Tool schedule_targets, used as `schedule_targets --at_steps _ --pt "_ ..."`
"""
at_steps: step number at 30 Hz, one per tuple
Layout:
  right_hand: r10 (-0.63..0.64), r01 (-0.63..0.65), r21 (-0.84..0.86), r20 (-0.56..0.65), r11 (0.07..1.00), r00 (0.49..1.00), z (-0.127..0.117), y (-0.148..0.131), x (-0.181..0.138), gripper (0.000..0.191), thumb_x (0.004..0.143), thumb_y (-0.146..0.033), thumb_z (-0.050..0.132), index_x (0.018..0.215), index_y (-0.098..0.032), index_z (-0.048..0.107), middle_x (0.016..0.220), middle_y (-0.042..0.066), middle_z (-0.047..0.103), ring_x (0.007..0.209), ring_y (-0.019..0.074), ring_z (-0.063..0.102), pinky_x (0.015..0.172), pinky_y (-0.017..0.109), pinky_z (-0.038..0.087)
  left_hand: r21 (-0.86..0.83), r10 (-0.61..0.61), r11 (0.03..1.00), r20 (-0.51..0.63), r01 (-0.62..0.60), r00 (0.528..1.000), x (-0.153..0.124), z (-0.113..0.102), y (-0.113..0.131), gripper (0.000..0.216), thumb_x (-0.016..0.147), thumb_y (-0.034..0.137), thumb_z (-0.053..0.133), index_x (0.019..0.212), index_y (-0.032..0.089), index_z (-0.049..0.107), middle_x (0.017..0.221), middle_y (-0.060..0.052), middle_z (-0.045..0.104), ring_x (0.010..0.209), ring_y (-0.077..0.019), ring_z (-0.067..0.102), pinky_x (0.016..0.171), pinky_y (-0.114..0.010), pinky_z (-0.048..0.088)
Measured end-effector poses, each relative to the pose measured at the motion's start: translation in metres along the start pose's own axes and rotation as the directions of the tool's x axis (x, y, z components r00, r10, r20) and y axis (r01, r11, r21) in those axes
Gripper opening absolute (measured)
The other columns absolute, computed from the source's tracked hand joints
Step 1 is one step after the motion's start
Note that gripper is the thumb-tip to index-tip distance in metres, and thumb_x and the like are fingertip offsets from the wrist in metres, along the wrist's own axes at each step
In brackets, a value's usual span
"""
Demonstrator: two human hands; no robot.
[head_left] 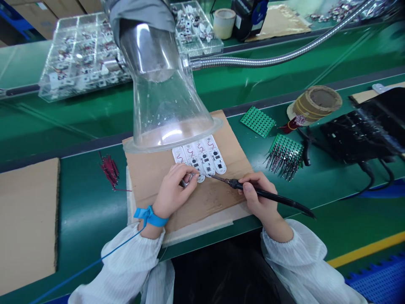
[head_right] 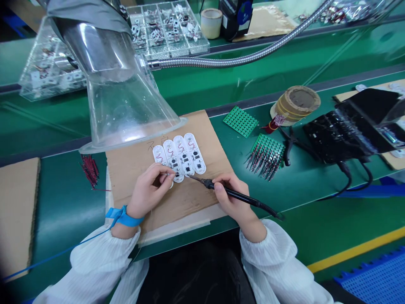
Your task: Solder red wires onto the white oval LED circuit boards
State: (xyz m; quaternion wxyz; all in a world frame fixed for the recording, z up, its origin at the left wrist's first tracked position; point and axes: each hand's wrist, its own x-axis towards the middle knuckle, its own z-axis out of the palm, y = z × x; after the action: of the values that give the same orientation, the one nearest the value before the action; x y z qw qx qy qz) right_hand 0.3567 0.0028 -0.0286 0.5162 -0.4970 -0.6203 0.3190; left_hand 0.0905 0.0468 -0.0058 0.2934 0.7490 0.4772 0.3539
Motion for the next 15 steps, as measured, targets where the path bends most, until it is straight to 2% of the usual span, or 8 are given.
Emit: schedule_targets --at_steps 5,9,11,15 --pt "0.013 -0.012 0.050 -0.016 0.999 1.000 -0.001 -0.001 0.000 0.006 0.104 -0.029 0.067 0.102 -0.023 0.070 0.080 0.000 0.070 0.062 0.0126 0.068 0.058 0.023 0.056 -0.013 -0.012 1.000 -0.014 0.012 1.000 -0.004 -0.006 0.002 0.007 0.102 0.018 0.062 0.100 0.022 0.067 0.077 0.003 0.053 0.074 -0.0147 0.053 0.072 -0.029 0.042" --pt "0.076 -0.064 0.145 -0.081 0.987 0.994 -0.001 -0.012 -0.001 0.011 0.107 -0.032 0.065 0.101 -0.023 0.070 0.081 0.000 0.067 0.063 0.0117 0.067 0.058 0.021 0.055 -0.059 -0.146 0.988 -0.081 0.142 0.986 -0.013 -0.022 -0.001 0.013 0.106 0.020 0.058 0.109 0.023 0.070 0.086 0.001 0.061 0.073 -0.0128 0.054 0.068 -0.027 0.042" --pt "0.118 -0.099 0.189 -0.094 0.977 0.988 0.003 -0.018 -0.002 0.013 0.107 -0.033 0.064 0.101 -0.023 0.069 0.079 -0.001 0.066 0.063 0.0117 0.067 0.058 0.021 0.054 -0.066 -0.175 0.983 -0.078 0.170 0.981 -0.017 -0.028 -0.004 0.015 0.106 0.022 0.058 0.108 0.023 0.073 0.082 0.002 0.057 0.069 -0.0118 0.051 0.065 -0.025 0.041" --pt "0.137 -0.109 0.228 -0.110 0.968 0.985 0.015 -0.021 -0.004 0.015 0.108 -0.035 0.064 0.100 -0.023 0.069 0.078 -0.001 0.067 0.061 0.0119 0.066 0.057 0.022 0.054 -0.038 -0.132 0.991 -0.050 0.131 0.990 -0.022 -0.026 -0.007 0.011 0.103 0.022 0.062 0.106 0.022 0.073 0.070 0.006 0.044 0.062 -0.0099 0.045 0.061 -0.023 0.038"
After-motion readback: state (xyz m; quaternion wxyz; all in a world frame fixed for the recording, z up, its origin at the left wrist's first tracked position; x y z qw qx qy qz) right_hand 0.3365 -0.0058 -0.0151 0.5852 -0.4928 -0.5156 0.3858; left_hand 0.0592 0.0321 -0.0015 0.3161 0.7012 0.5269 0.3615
